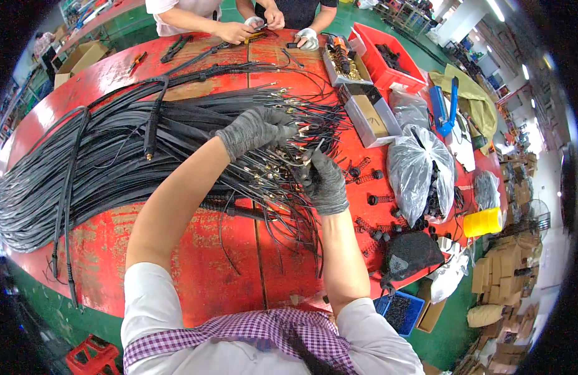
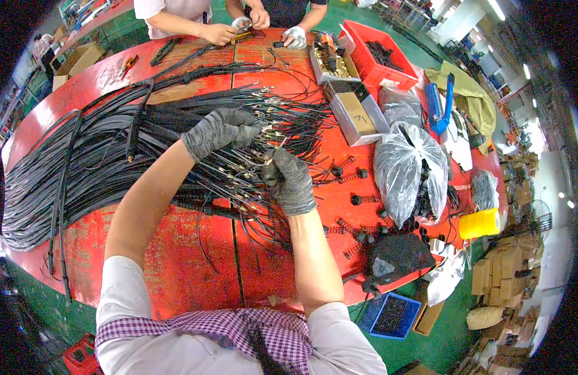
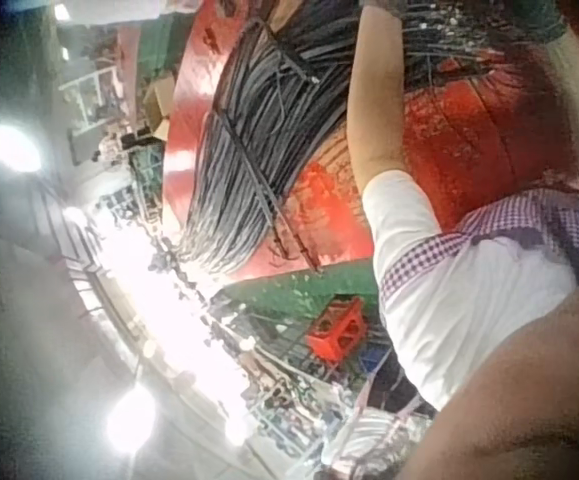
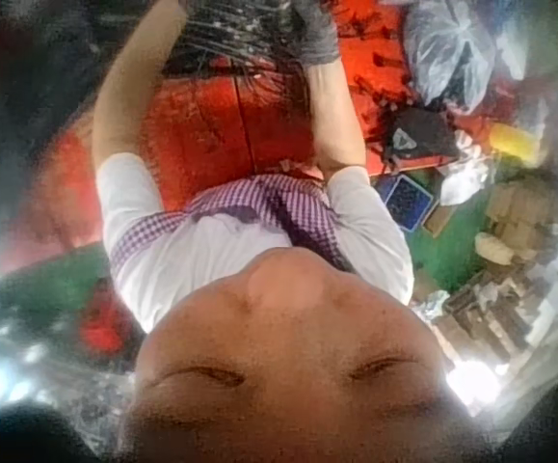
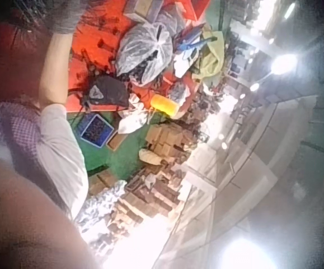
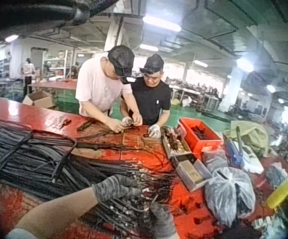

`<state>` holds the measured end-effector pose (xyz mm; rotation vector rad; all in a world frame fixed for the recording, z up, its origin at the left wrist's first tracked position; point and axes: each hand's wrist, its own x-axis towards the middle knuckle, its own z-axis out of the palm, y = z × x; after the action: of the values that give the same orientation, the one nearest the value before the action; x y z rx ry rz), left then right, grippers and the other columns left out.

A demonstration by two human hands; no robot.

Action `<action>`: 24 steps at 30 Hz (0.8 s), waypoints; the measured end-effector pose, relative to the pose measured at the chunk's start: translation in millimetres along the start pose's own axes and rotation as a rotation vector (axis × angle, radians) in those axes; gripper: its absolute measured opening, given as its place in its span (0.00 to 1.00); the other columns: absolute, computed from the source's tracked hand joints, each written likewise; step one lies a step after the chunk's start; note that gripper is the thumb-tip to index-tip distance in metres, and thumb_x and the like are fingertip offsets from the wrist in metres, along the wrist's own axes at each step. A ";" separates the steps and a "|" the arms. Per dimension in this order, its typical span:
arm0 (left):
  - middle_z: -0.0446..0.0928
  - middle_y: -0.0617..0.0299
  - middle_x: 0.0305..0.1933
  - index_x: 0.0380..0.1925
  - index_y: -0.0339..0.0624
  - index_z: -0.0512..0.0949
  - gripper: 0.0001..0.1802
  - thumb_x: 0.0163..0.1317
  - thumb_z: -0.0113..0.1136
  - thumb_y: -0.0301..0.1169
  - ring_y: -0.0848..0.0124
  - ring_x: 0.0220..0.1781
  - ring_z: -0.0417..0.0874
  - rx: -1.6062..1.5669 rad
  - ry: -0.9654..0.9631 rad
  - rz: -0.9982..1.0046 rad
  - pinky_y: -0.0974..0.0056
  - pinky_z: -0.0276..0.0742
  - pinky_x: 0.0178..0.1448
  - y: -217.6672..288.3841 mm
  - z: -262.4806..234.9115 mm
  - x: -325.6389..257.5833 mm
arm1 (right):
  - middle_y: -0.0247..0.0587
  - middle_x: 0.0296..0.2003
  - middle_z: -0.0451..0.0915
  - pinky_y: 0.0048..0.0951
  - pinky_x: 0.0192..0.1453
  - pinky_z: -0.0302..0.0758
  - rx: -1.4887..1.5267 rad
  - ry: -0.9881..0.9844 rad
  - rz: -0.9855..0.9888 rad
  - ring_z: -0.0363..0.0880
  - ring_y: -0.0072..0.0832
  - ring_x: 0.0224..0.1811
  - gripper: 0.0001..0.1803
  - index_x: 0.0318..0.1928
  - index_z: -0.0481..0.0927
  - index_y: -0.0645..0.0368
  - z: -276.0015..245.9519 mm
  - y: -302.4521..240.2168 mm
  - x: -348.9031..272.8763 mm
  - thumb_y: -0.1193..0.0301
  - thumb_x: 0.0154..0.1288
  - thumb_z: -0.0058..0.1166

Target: The person is assembling electrical cables at a red workbench. They repeatedly pick up black cables and small black plastic components, then insert the cable ends into the components. The person organizes the finished cables into a growing pile on the table.

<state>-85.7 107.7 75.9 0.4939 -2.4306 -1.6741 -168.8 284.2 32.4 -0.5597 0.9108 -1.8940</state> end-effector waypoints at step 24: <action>0.78 0.66 0.38 0.44 0.42 0.77 0.16 0.54 0.60 0.28 0.81 0.39 0.74 -0.156 -0.109 0.017 0.72 0.71 0.47 -4.7 4.4 -13.7 | 0.31 0.27 0.73 0.19 0.30 0.69 -0.470 0.224 -0.332 0.69 0.18 0.26 0.14 0.39 0.72 0.62 23.4 -6.9 -1.7 0.74 0.53 0.59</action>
<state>-73.3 114.9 70.7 0.3684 -2.3433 -1.9120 -155.5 279.4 52.3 -0.8287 1.5064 -2.0707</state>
